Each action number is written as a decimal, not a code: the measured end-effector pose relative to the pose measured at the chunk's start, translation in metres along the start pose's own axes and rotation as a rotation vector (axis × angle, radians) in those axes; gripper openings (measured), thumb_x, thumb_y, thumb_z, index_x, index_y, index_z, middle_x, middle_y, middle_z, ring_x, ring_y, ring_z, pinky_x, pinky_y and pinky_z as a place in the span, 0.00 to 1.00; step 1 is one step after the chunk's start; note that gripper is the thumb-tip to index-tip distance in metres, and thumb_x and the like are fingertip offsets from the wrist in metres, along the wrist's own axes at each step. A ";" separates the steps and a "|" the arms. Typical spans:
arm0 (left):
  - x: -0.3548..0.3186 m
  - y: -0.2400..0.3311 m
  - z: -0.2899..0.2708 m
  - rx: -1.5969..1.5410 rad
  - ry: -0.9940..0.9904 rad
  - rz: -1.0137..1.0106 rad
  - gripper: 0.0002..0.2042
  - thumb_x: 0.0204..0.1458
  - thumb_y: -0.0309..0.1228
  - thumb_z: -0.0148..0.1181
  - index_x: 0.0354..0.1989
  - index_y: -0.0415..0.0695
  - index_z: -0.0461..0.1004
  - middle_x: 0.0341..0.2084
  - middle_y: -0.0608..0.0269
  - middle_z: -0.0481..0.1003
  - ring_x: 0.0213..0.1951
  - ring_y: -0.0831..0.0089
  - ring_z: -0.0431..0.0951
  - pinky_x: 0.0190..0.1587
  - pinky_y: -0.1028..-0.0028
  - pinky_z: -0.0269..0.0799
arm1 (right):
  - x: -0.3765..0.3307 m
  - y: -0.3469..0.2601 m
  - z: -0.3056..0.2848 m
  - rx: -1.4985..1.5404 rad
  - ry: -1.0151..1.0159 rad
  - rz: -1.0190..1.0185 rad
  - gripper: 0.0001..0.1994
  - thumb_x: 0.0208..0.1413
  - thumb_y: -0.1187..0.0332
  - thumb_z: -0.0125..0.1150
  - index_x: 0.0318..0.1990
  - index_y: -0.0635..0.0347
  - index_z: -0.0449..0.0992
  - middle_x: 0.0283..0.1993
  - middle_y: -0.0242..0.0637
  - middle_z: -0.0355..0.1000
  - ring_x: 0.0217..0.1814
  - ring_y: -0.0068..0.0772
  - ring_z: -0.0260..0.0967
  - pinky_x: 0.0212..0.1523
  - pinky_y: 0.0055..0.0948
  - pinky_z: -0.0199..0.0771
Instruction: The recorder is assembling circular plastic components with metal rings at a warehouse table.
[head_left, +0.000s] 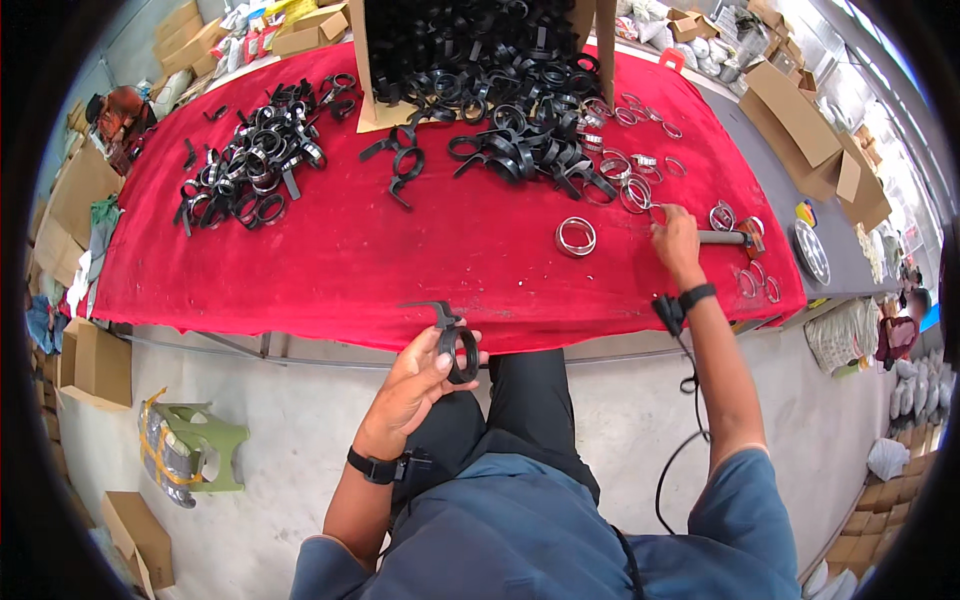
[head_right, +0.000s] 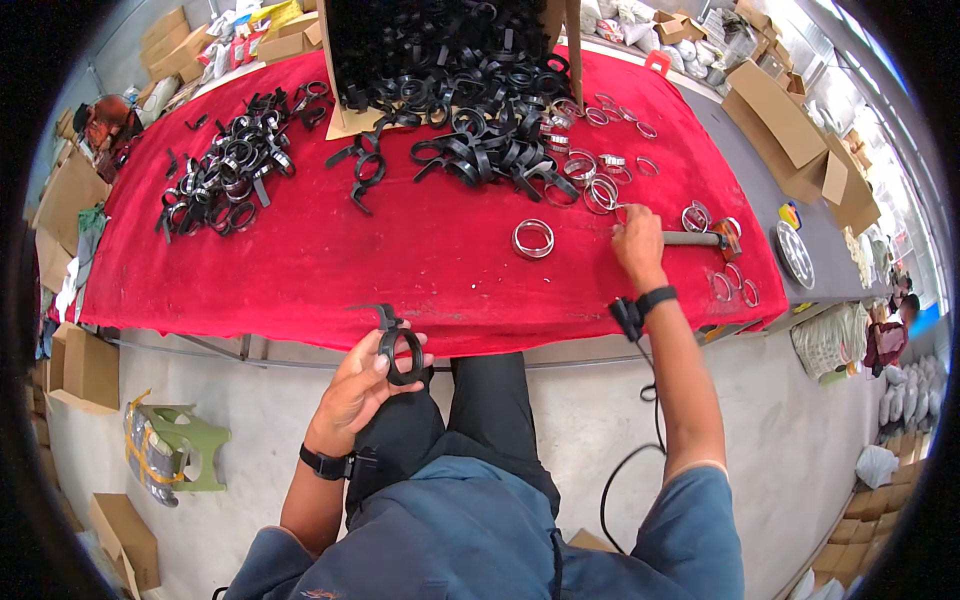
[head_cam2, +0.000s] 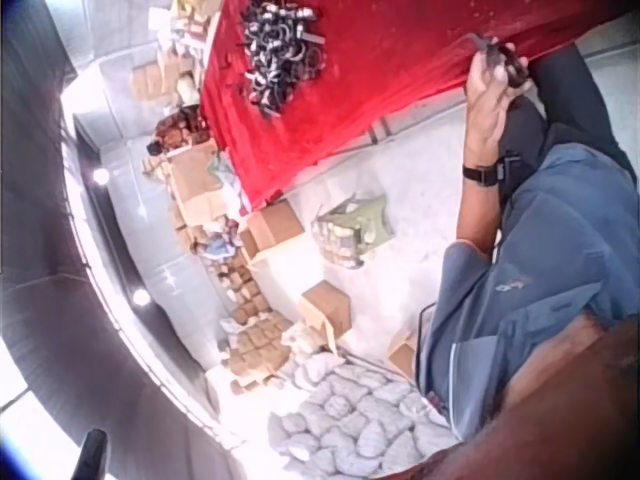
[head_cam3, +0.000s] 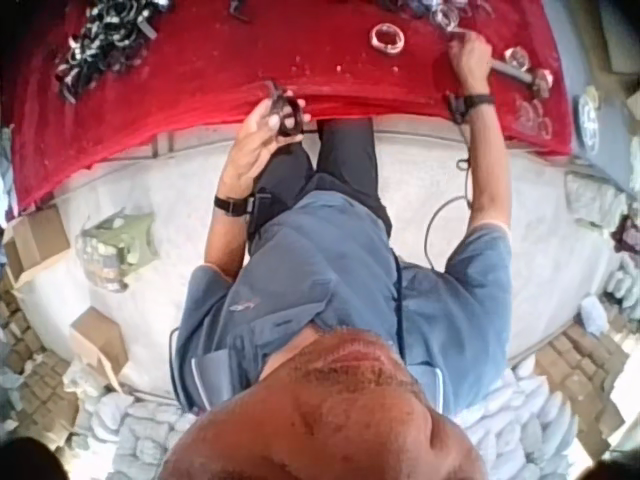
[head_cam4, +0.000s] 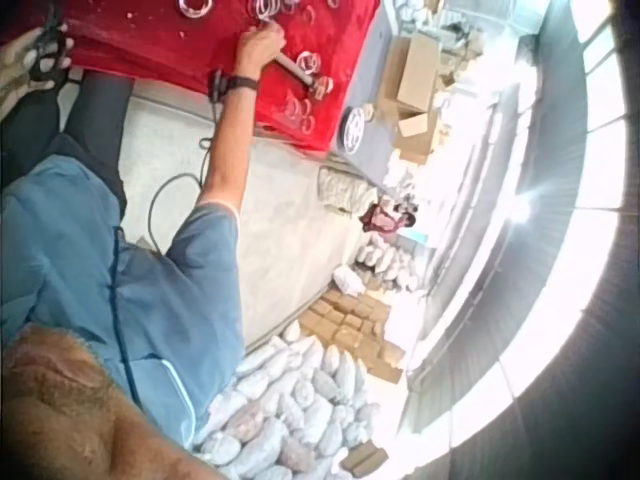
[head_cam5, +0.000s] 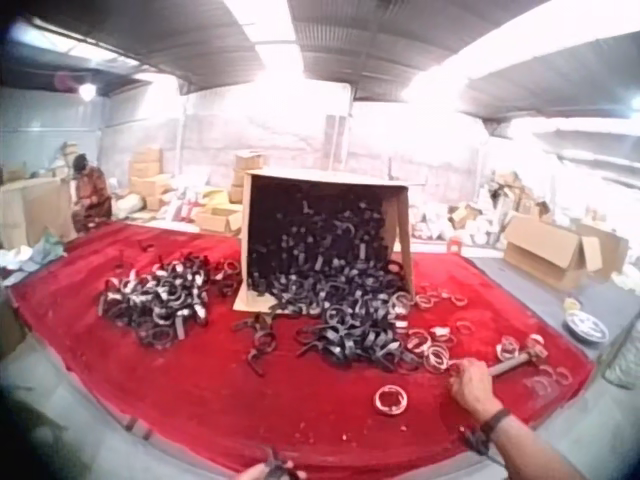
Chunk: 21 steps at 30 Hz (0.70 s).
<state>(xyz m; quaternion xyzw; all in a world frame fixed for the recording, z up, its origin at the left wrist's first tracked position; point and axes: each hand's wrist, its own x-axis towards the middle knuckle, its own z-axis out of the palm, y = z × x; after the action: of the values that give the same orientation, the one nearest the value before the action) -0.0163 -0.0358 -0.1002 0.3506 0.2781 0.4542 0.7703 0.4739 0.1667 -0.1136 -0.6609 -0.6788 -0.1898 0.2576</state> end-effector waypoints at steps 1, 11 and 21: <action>0.001 -0.001 0.002 -0.002 -0.002 0.004 0.32 0.68 0.39 0.64 0.75 0.40 0.59 0.68 0.45 0.70 0.67 0.50 0.77 0.60 0.55 0.82 | 0.007 0.026 0.010 -0.018 -0.034 -0.017 0.14 0.52 0.71 0.71 0.47 0.64 0.83 0.47 0.53 0.82 0.53 0.60 0.78 0.57 0.53 0.78; -0.011 -0.001 0.003 0.042 0.038 0.036 0.36 0.64 0.44 0.68 0.75 0.41 0.60 0.68 0.46 0.70 0.68 0.50 0.76 0.61 0.56 0.78 | -0.021 0.027 0.012 0.182 -0.254 0.099 0.05 0.63 0.71 0.65 0.40 0.63 0.78 0.39 0.48 0.81 0.44 0.54 0.81 0.46 0.48 0.81; 0.020 -0.013 0.035 -0.226 -0.247 0.035 0.40 0.59 0.43 0.65 0.75 0.30 0.60 0.76 0.35 0.60 0.69 0.45 0.72 0.65 0.56 0.76 | -0.119 -0.168 -0.088 2.373 -0.693 0.646 0.17 0.69 0.64 0.68 0.60 0.57 0.73 0.45 0.30 0.69 0.46 0.29 0.70 0.46 0.33 0.74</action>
<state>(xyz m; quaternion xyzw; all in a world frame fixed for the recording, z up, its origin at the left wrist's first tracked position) 0.0250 -0.0326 -0.0918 0.3196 0.1222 0.4495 0.8251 0.3143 0.0098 -0.1015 -0.1754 -0.2719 0.7827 0.5317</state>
